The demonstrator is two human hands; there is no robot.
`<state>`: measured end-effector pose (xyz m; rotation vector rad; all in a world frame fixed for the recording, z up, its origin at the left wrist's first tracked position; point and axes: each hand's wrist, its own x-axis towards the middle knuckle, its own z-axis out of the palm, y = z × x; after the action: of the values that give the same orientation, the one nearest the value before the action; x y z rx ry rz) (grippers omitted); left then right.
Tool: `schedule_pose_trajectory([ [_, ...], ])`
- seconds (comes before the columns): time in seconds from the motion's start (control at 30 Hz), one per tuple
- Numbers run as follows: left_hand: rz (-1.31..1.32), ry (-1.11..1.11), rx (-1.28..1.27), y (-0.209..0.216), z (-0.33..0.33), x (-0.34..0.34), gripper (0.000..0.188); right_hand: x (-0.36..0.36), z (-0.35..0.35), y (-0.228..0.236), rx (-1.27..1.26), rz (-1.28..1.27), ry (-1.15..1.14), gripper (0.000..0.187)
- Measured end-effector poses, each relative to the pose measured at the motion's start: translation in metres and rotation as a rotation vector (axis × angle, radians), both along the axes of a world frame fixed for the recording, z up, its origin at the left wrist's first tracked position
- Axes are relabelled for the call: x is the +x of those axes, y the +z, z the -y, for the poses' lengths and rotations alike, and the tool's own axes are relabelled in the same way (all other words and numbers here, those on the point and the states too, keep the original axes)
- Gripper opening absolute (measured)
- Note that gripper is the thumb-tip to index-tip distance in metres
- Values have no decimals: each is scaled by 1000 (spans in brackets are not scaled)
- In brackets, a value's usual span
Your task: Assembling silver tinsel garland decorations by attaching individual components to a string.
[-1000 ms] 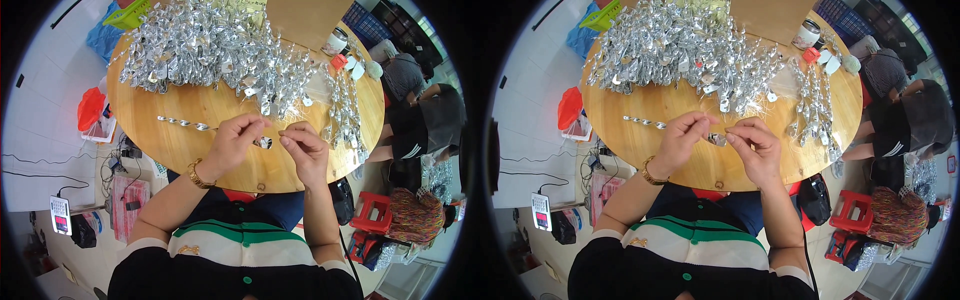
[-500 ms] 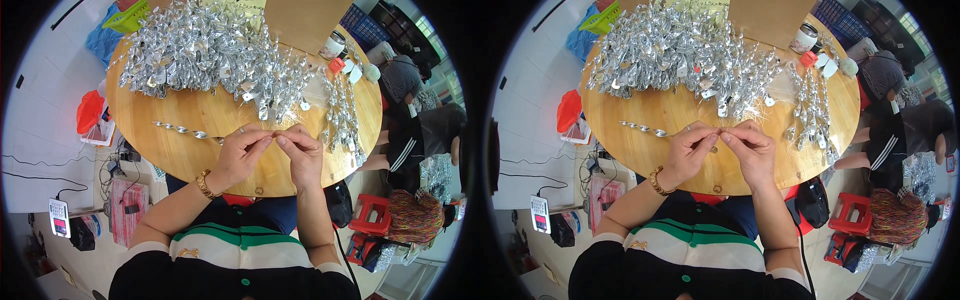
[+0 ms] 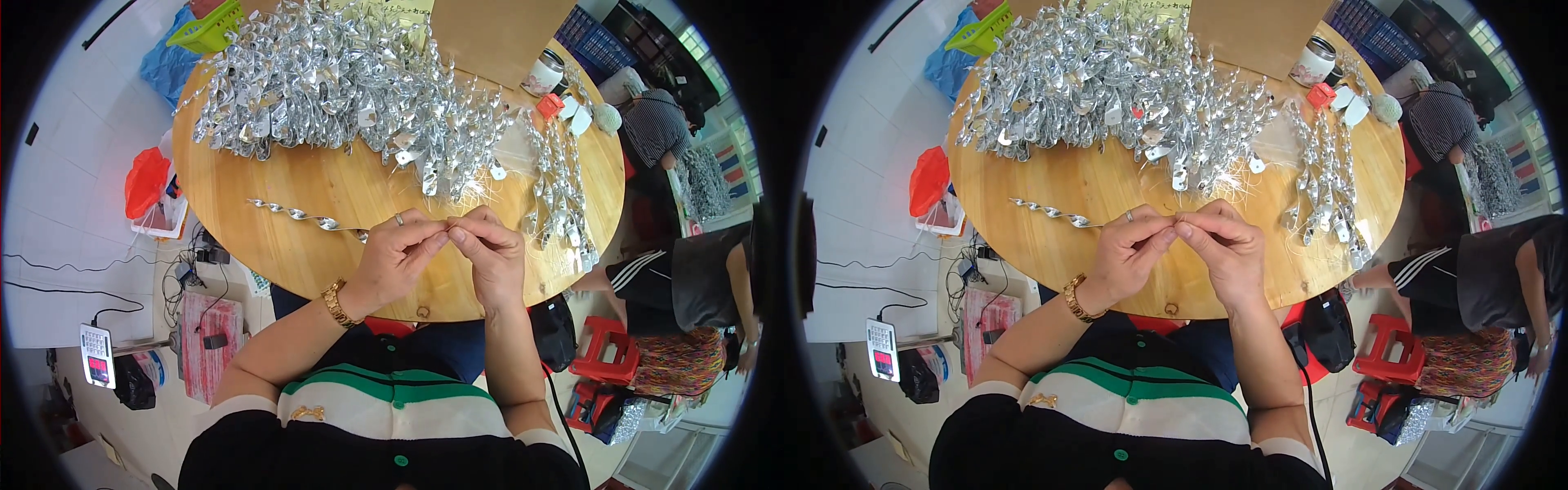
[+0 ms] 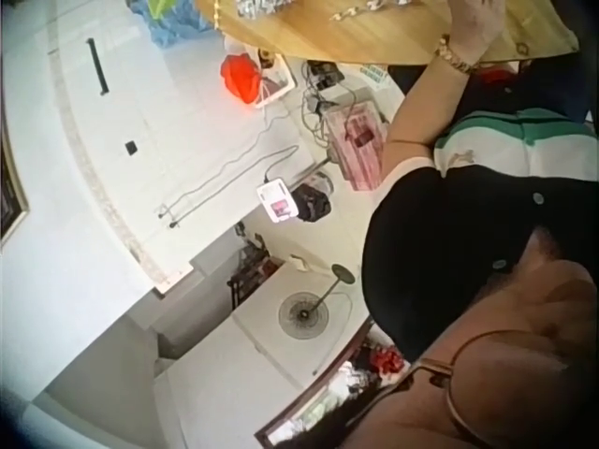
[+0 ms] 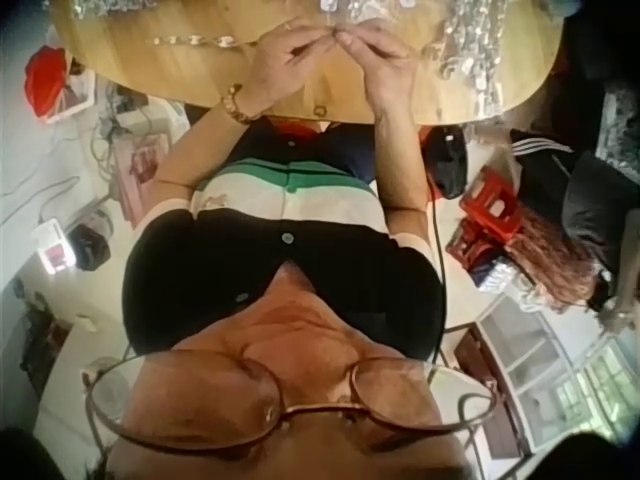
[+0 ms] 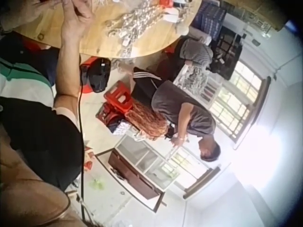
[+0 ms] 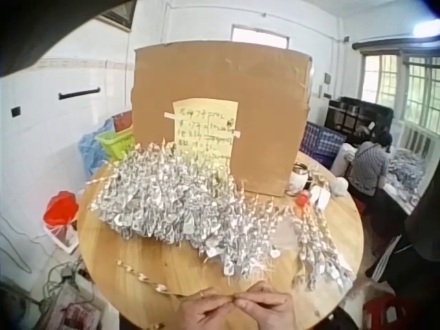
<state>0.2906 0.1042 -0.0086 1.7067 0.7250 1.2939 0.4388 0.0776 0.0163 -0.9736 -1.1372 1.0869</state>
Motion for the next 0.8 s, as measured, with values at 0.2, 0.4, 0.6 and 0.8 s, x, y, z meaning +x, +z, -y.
schedule_pose_trajectory([
  [0.2, -9, -31, -57, 2, 0, 0, 10, 3, 0, 0, -29, -26, 45, 14],
  [0.4, -19, -110, -49, 2, -2, -3, 8, 9, -1, -2, -64, -67, 141, 15],
  [0.6, -43, -146, -116, 4, -2, -8, 7, 8, 0, 5, -85, -27, 162, 16],
  [0.8, -22, -155, -106, 4, -2, -9, 8, 11, 0, 8, -60, -39, 187, 16],
])
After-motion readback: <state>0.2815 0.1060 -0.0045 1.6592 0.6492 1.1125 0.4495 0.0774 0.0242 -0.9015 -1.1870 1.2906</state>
